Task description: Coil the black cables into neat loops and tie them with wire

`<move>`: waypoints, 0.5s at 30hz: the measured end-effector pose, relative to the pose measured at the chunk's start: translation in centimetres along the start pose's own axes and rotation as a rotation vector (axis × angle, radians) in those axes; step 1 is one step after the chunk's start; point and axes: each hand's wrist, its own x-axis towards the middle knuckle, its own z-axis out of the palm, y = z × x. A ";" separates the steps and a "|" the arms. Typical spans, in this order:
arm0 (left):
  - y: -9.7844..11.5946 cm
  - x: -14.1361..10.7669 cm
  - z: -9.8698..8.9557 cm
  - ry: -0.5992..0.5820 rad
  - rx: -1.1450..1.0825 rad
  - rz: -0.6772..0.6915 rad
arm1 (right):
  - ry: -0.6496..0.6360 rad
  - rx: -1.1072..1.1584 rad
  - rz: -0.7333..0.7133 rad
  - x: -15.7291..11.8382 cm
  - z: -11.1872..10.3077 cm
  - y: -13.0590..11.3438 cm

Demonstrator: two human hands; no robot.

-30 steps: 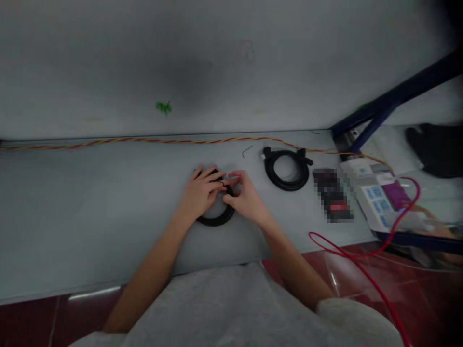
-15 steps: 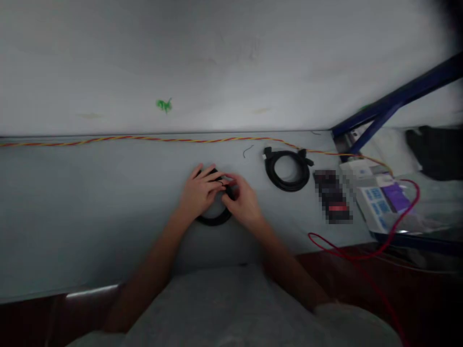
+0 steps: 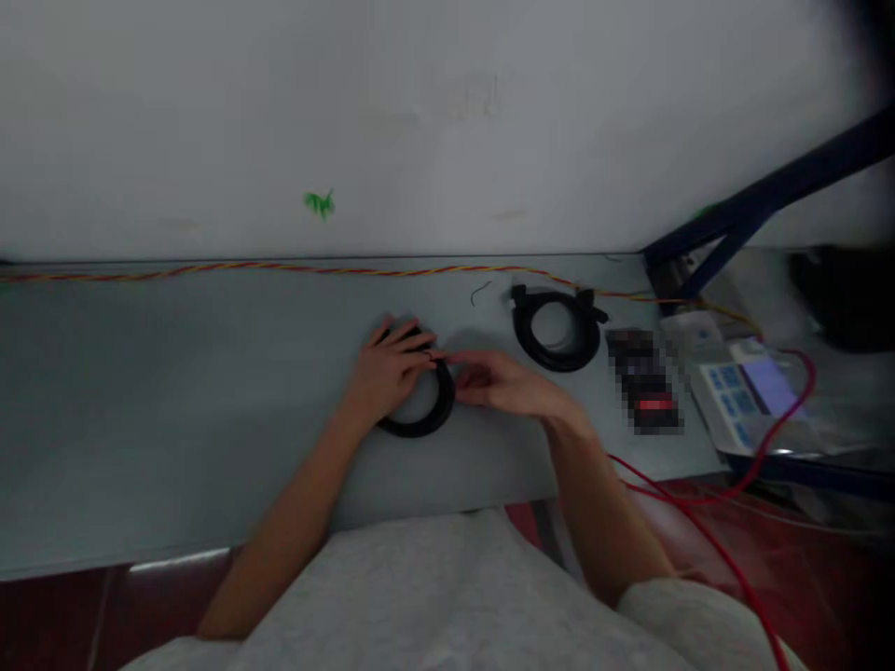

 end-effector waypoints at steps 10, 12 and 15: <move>-0.3 -0.1 0.1 0.075 -0.068 -0.003 | -0.233 0.094 0.072 0.4 0.8 0.6; -0.3 -0.1 0.1 0.077 -0.072 0.004 | -0.218 0.134 0.082 0.5 0.8 0.9; -0.3 -0.1 0.1 0.082 -0.072 0.017 | -0.212 0.173 0.095 0.4 0.7 1.0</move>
